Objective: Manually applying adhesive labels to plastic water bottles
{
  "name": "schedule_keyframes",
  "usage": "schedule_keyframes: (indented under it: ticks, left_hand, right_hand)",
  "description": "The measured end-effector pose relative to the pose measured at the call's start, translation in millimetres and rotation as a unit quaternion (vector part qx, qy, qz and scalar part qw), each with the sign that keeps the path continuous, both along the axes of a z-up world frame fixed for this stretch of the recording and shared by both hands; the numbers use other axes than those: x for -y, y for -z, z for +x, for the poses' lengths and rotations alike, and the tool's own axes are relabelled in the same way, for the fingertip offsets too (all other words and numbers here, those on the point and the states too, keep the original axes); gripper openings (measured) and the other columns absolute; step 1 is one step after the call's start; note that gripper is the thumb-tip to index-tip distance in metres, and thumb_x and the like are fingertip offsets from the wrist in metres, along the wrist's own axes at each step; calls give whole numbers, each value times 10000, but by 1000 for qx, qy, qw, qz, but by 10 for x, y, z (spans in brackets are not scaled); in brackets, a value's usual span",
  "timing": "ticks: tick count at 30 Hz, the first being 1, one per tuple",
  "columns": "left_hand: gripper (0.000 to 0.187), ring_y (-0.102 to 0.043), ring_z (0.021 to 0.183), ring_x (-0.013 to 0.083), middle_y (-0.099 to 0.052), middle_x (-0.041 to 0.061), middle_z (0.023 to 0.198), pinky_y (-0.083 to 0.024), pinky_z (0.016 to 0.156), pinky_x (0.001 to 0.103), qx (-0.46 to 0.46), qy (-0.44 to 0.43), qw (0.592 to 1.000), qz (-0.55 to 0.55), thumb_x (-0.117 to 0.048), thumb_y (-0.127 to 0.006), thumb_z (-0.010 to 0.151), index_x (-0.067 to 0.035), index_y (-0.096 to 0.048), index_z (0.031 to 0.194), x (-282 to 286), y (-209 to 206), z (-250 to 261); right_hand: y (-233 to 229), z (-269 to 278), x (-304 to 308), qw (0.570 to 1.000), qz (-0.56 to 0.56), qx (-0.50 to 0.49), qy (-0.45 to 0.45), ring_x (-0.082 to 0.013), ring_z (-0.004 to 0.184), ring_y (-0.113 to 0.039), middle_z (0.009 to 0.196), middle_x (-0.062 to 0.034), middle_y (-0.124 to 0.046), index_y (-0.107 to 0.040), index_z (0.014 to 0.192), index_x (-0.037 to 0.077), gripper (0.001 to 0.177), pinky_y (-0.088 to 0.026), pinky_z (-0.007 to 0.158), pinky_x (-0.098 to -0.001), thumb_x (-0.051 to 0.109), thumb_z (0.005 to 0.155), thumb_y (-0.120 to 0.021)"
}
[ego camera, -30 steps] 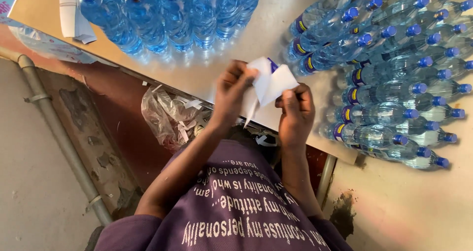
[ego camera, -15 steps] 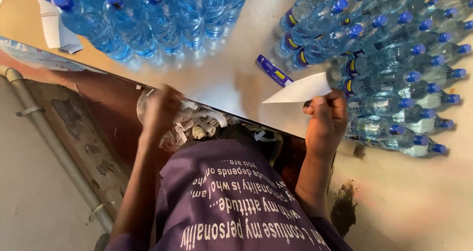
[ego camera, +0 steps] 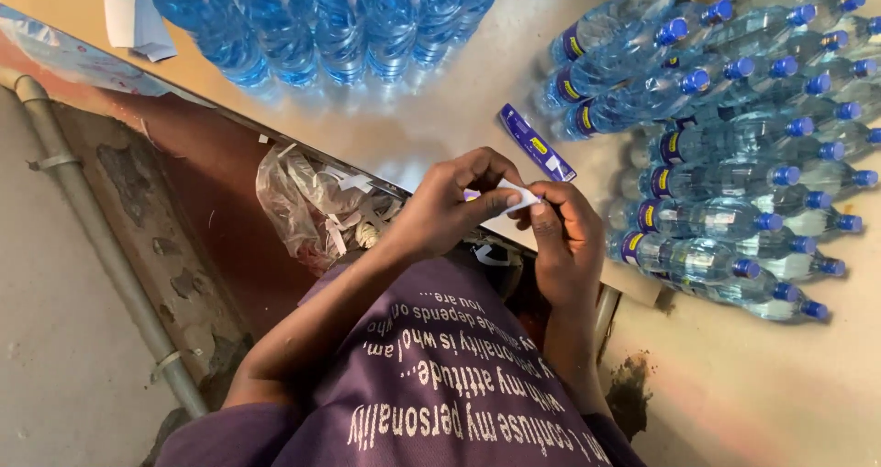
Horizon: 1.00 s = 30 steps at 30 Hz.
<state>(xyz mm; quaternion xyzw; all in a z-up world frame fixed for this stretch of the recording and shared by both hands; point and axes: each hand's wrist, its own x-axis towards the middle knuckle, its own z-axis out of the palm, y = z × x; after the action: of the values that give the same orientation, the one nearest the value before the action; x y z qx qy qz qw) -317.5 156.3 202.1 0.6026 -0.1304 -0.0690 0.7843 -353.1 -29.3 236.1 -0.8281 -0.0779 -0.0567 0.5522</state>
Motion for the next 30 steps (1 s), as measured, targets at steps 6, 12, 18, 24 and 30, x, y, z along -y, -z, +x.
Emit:
schedule_keyframes:
  ticks: [6,12,18,24,30]
  left_hand:
    - [154,-659,726,130,-637,-5,780,-575,749,305,15,-66,998,-2,-162,-835,1030,-83,-783,1152,61,39,-163]
    - [165,-618,792,112,-646,28,850,-545,746,294,-23,-110,991,-74,-131,-790,1061,-26,-736,1177,43,257,-189]
    - [249,-642,905,133,-687,61,1029,-545,815,275,-23,-265,956,-123,-238,-797,1083,-39,-692,1190,-491,384,62]
    - [252,-653,1058,131,-690,77,1221,-539,886,270,57,-350,935,-2,-125,-821,1050,-75,-646,1225,-884,-21,87]
    - [633,-588,1361,309,-529,140,1559,-580,955,403,130,-286,906,285,-157,-931,992,-136,-524,1477,-843,103,-6]
  right_hand:
    - [123,-39,-108,999,20,24,31,-280,887,-770,934,-203,-738,-749,1186,-48,379,-628,776,-431,320,1155,-667]
    - [393,28,-107,993,33,23,108,-227,725,-738,831,-170,-745,-774,1059,-5,349,-588,633,-330,299,1166,-643]
    - [1858,126,152,982,74,-35,172,-165,632,-610,710,-120,-641,-754,998,3,257,-479,567,-294,206,1122,-657]
    - [3739,-408,307,859,-344,-340,-169,-383,1094,-758,1159,-143,-787,-786,1214,134,286,-580,906,-500,338,1062,-655]
    - [2267,50,20,896,-182,-348,-208,-181,994,-582,1141,-24,-660,-644,1175,166,192,-472,833,-377,309,1060,-699]
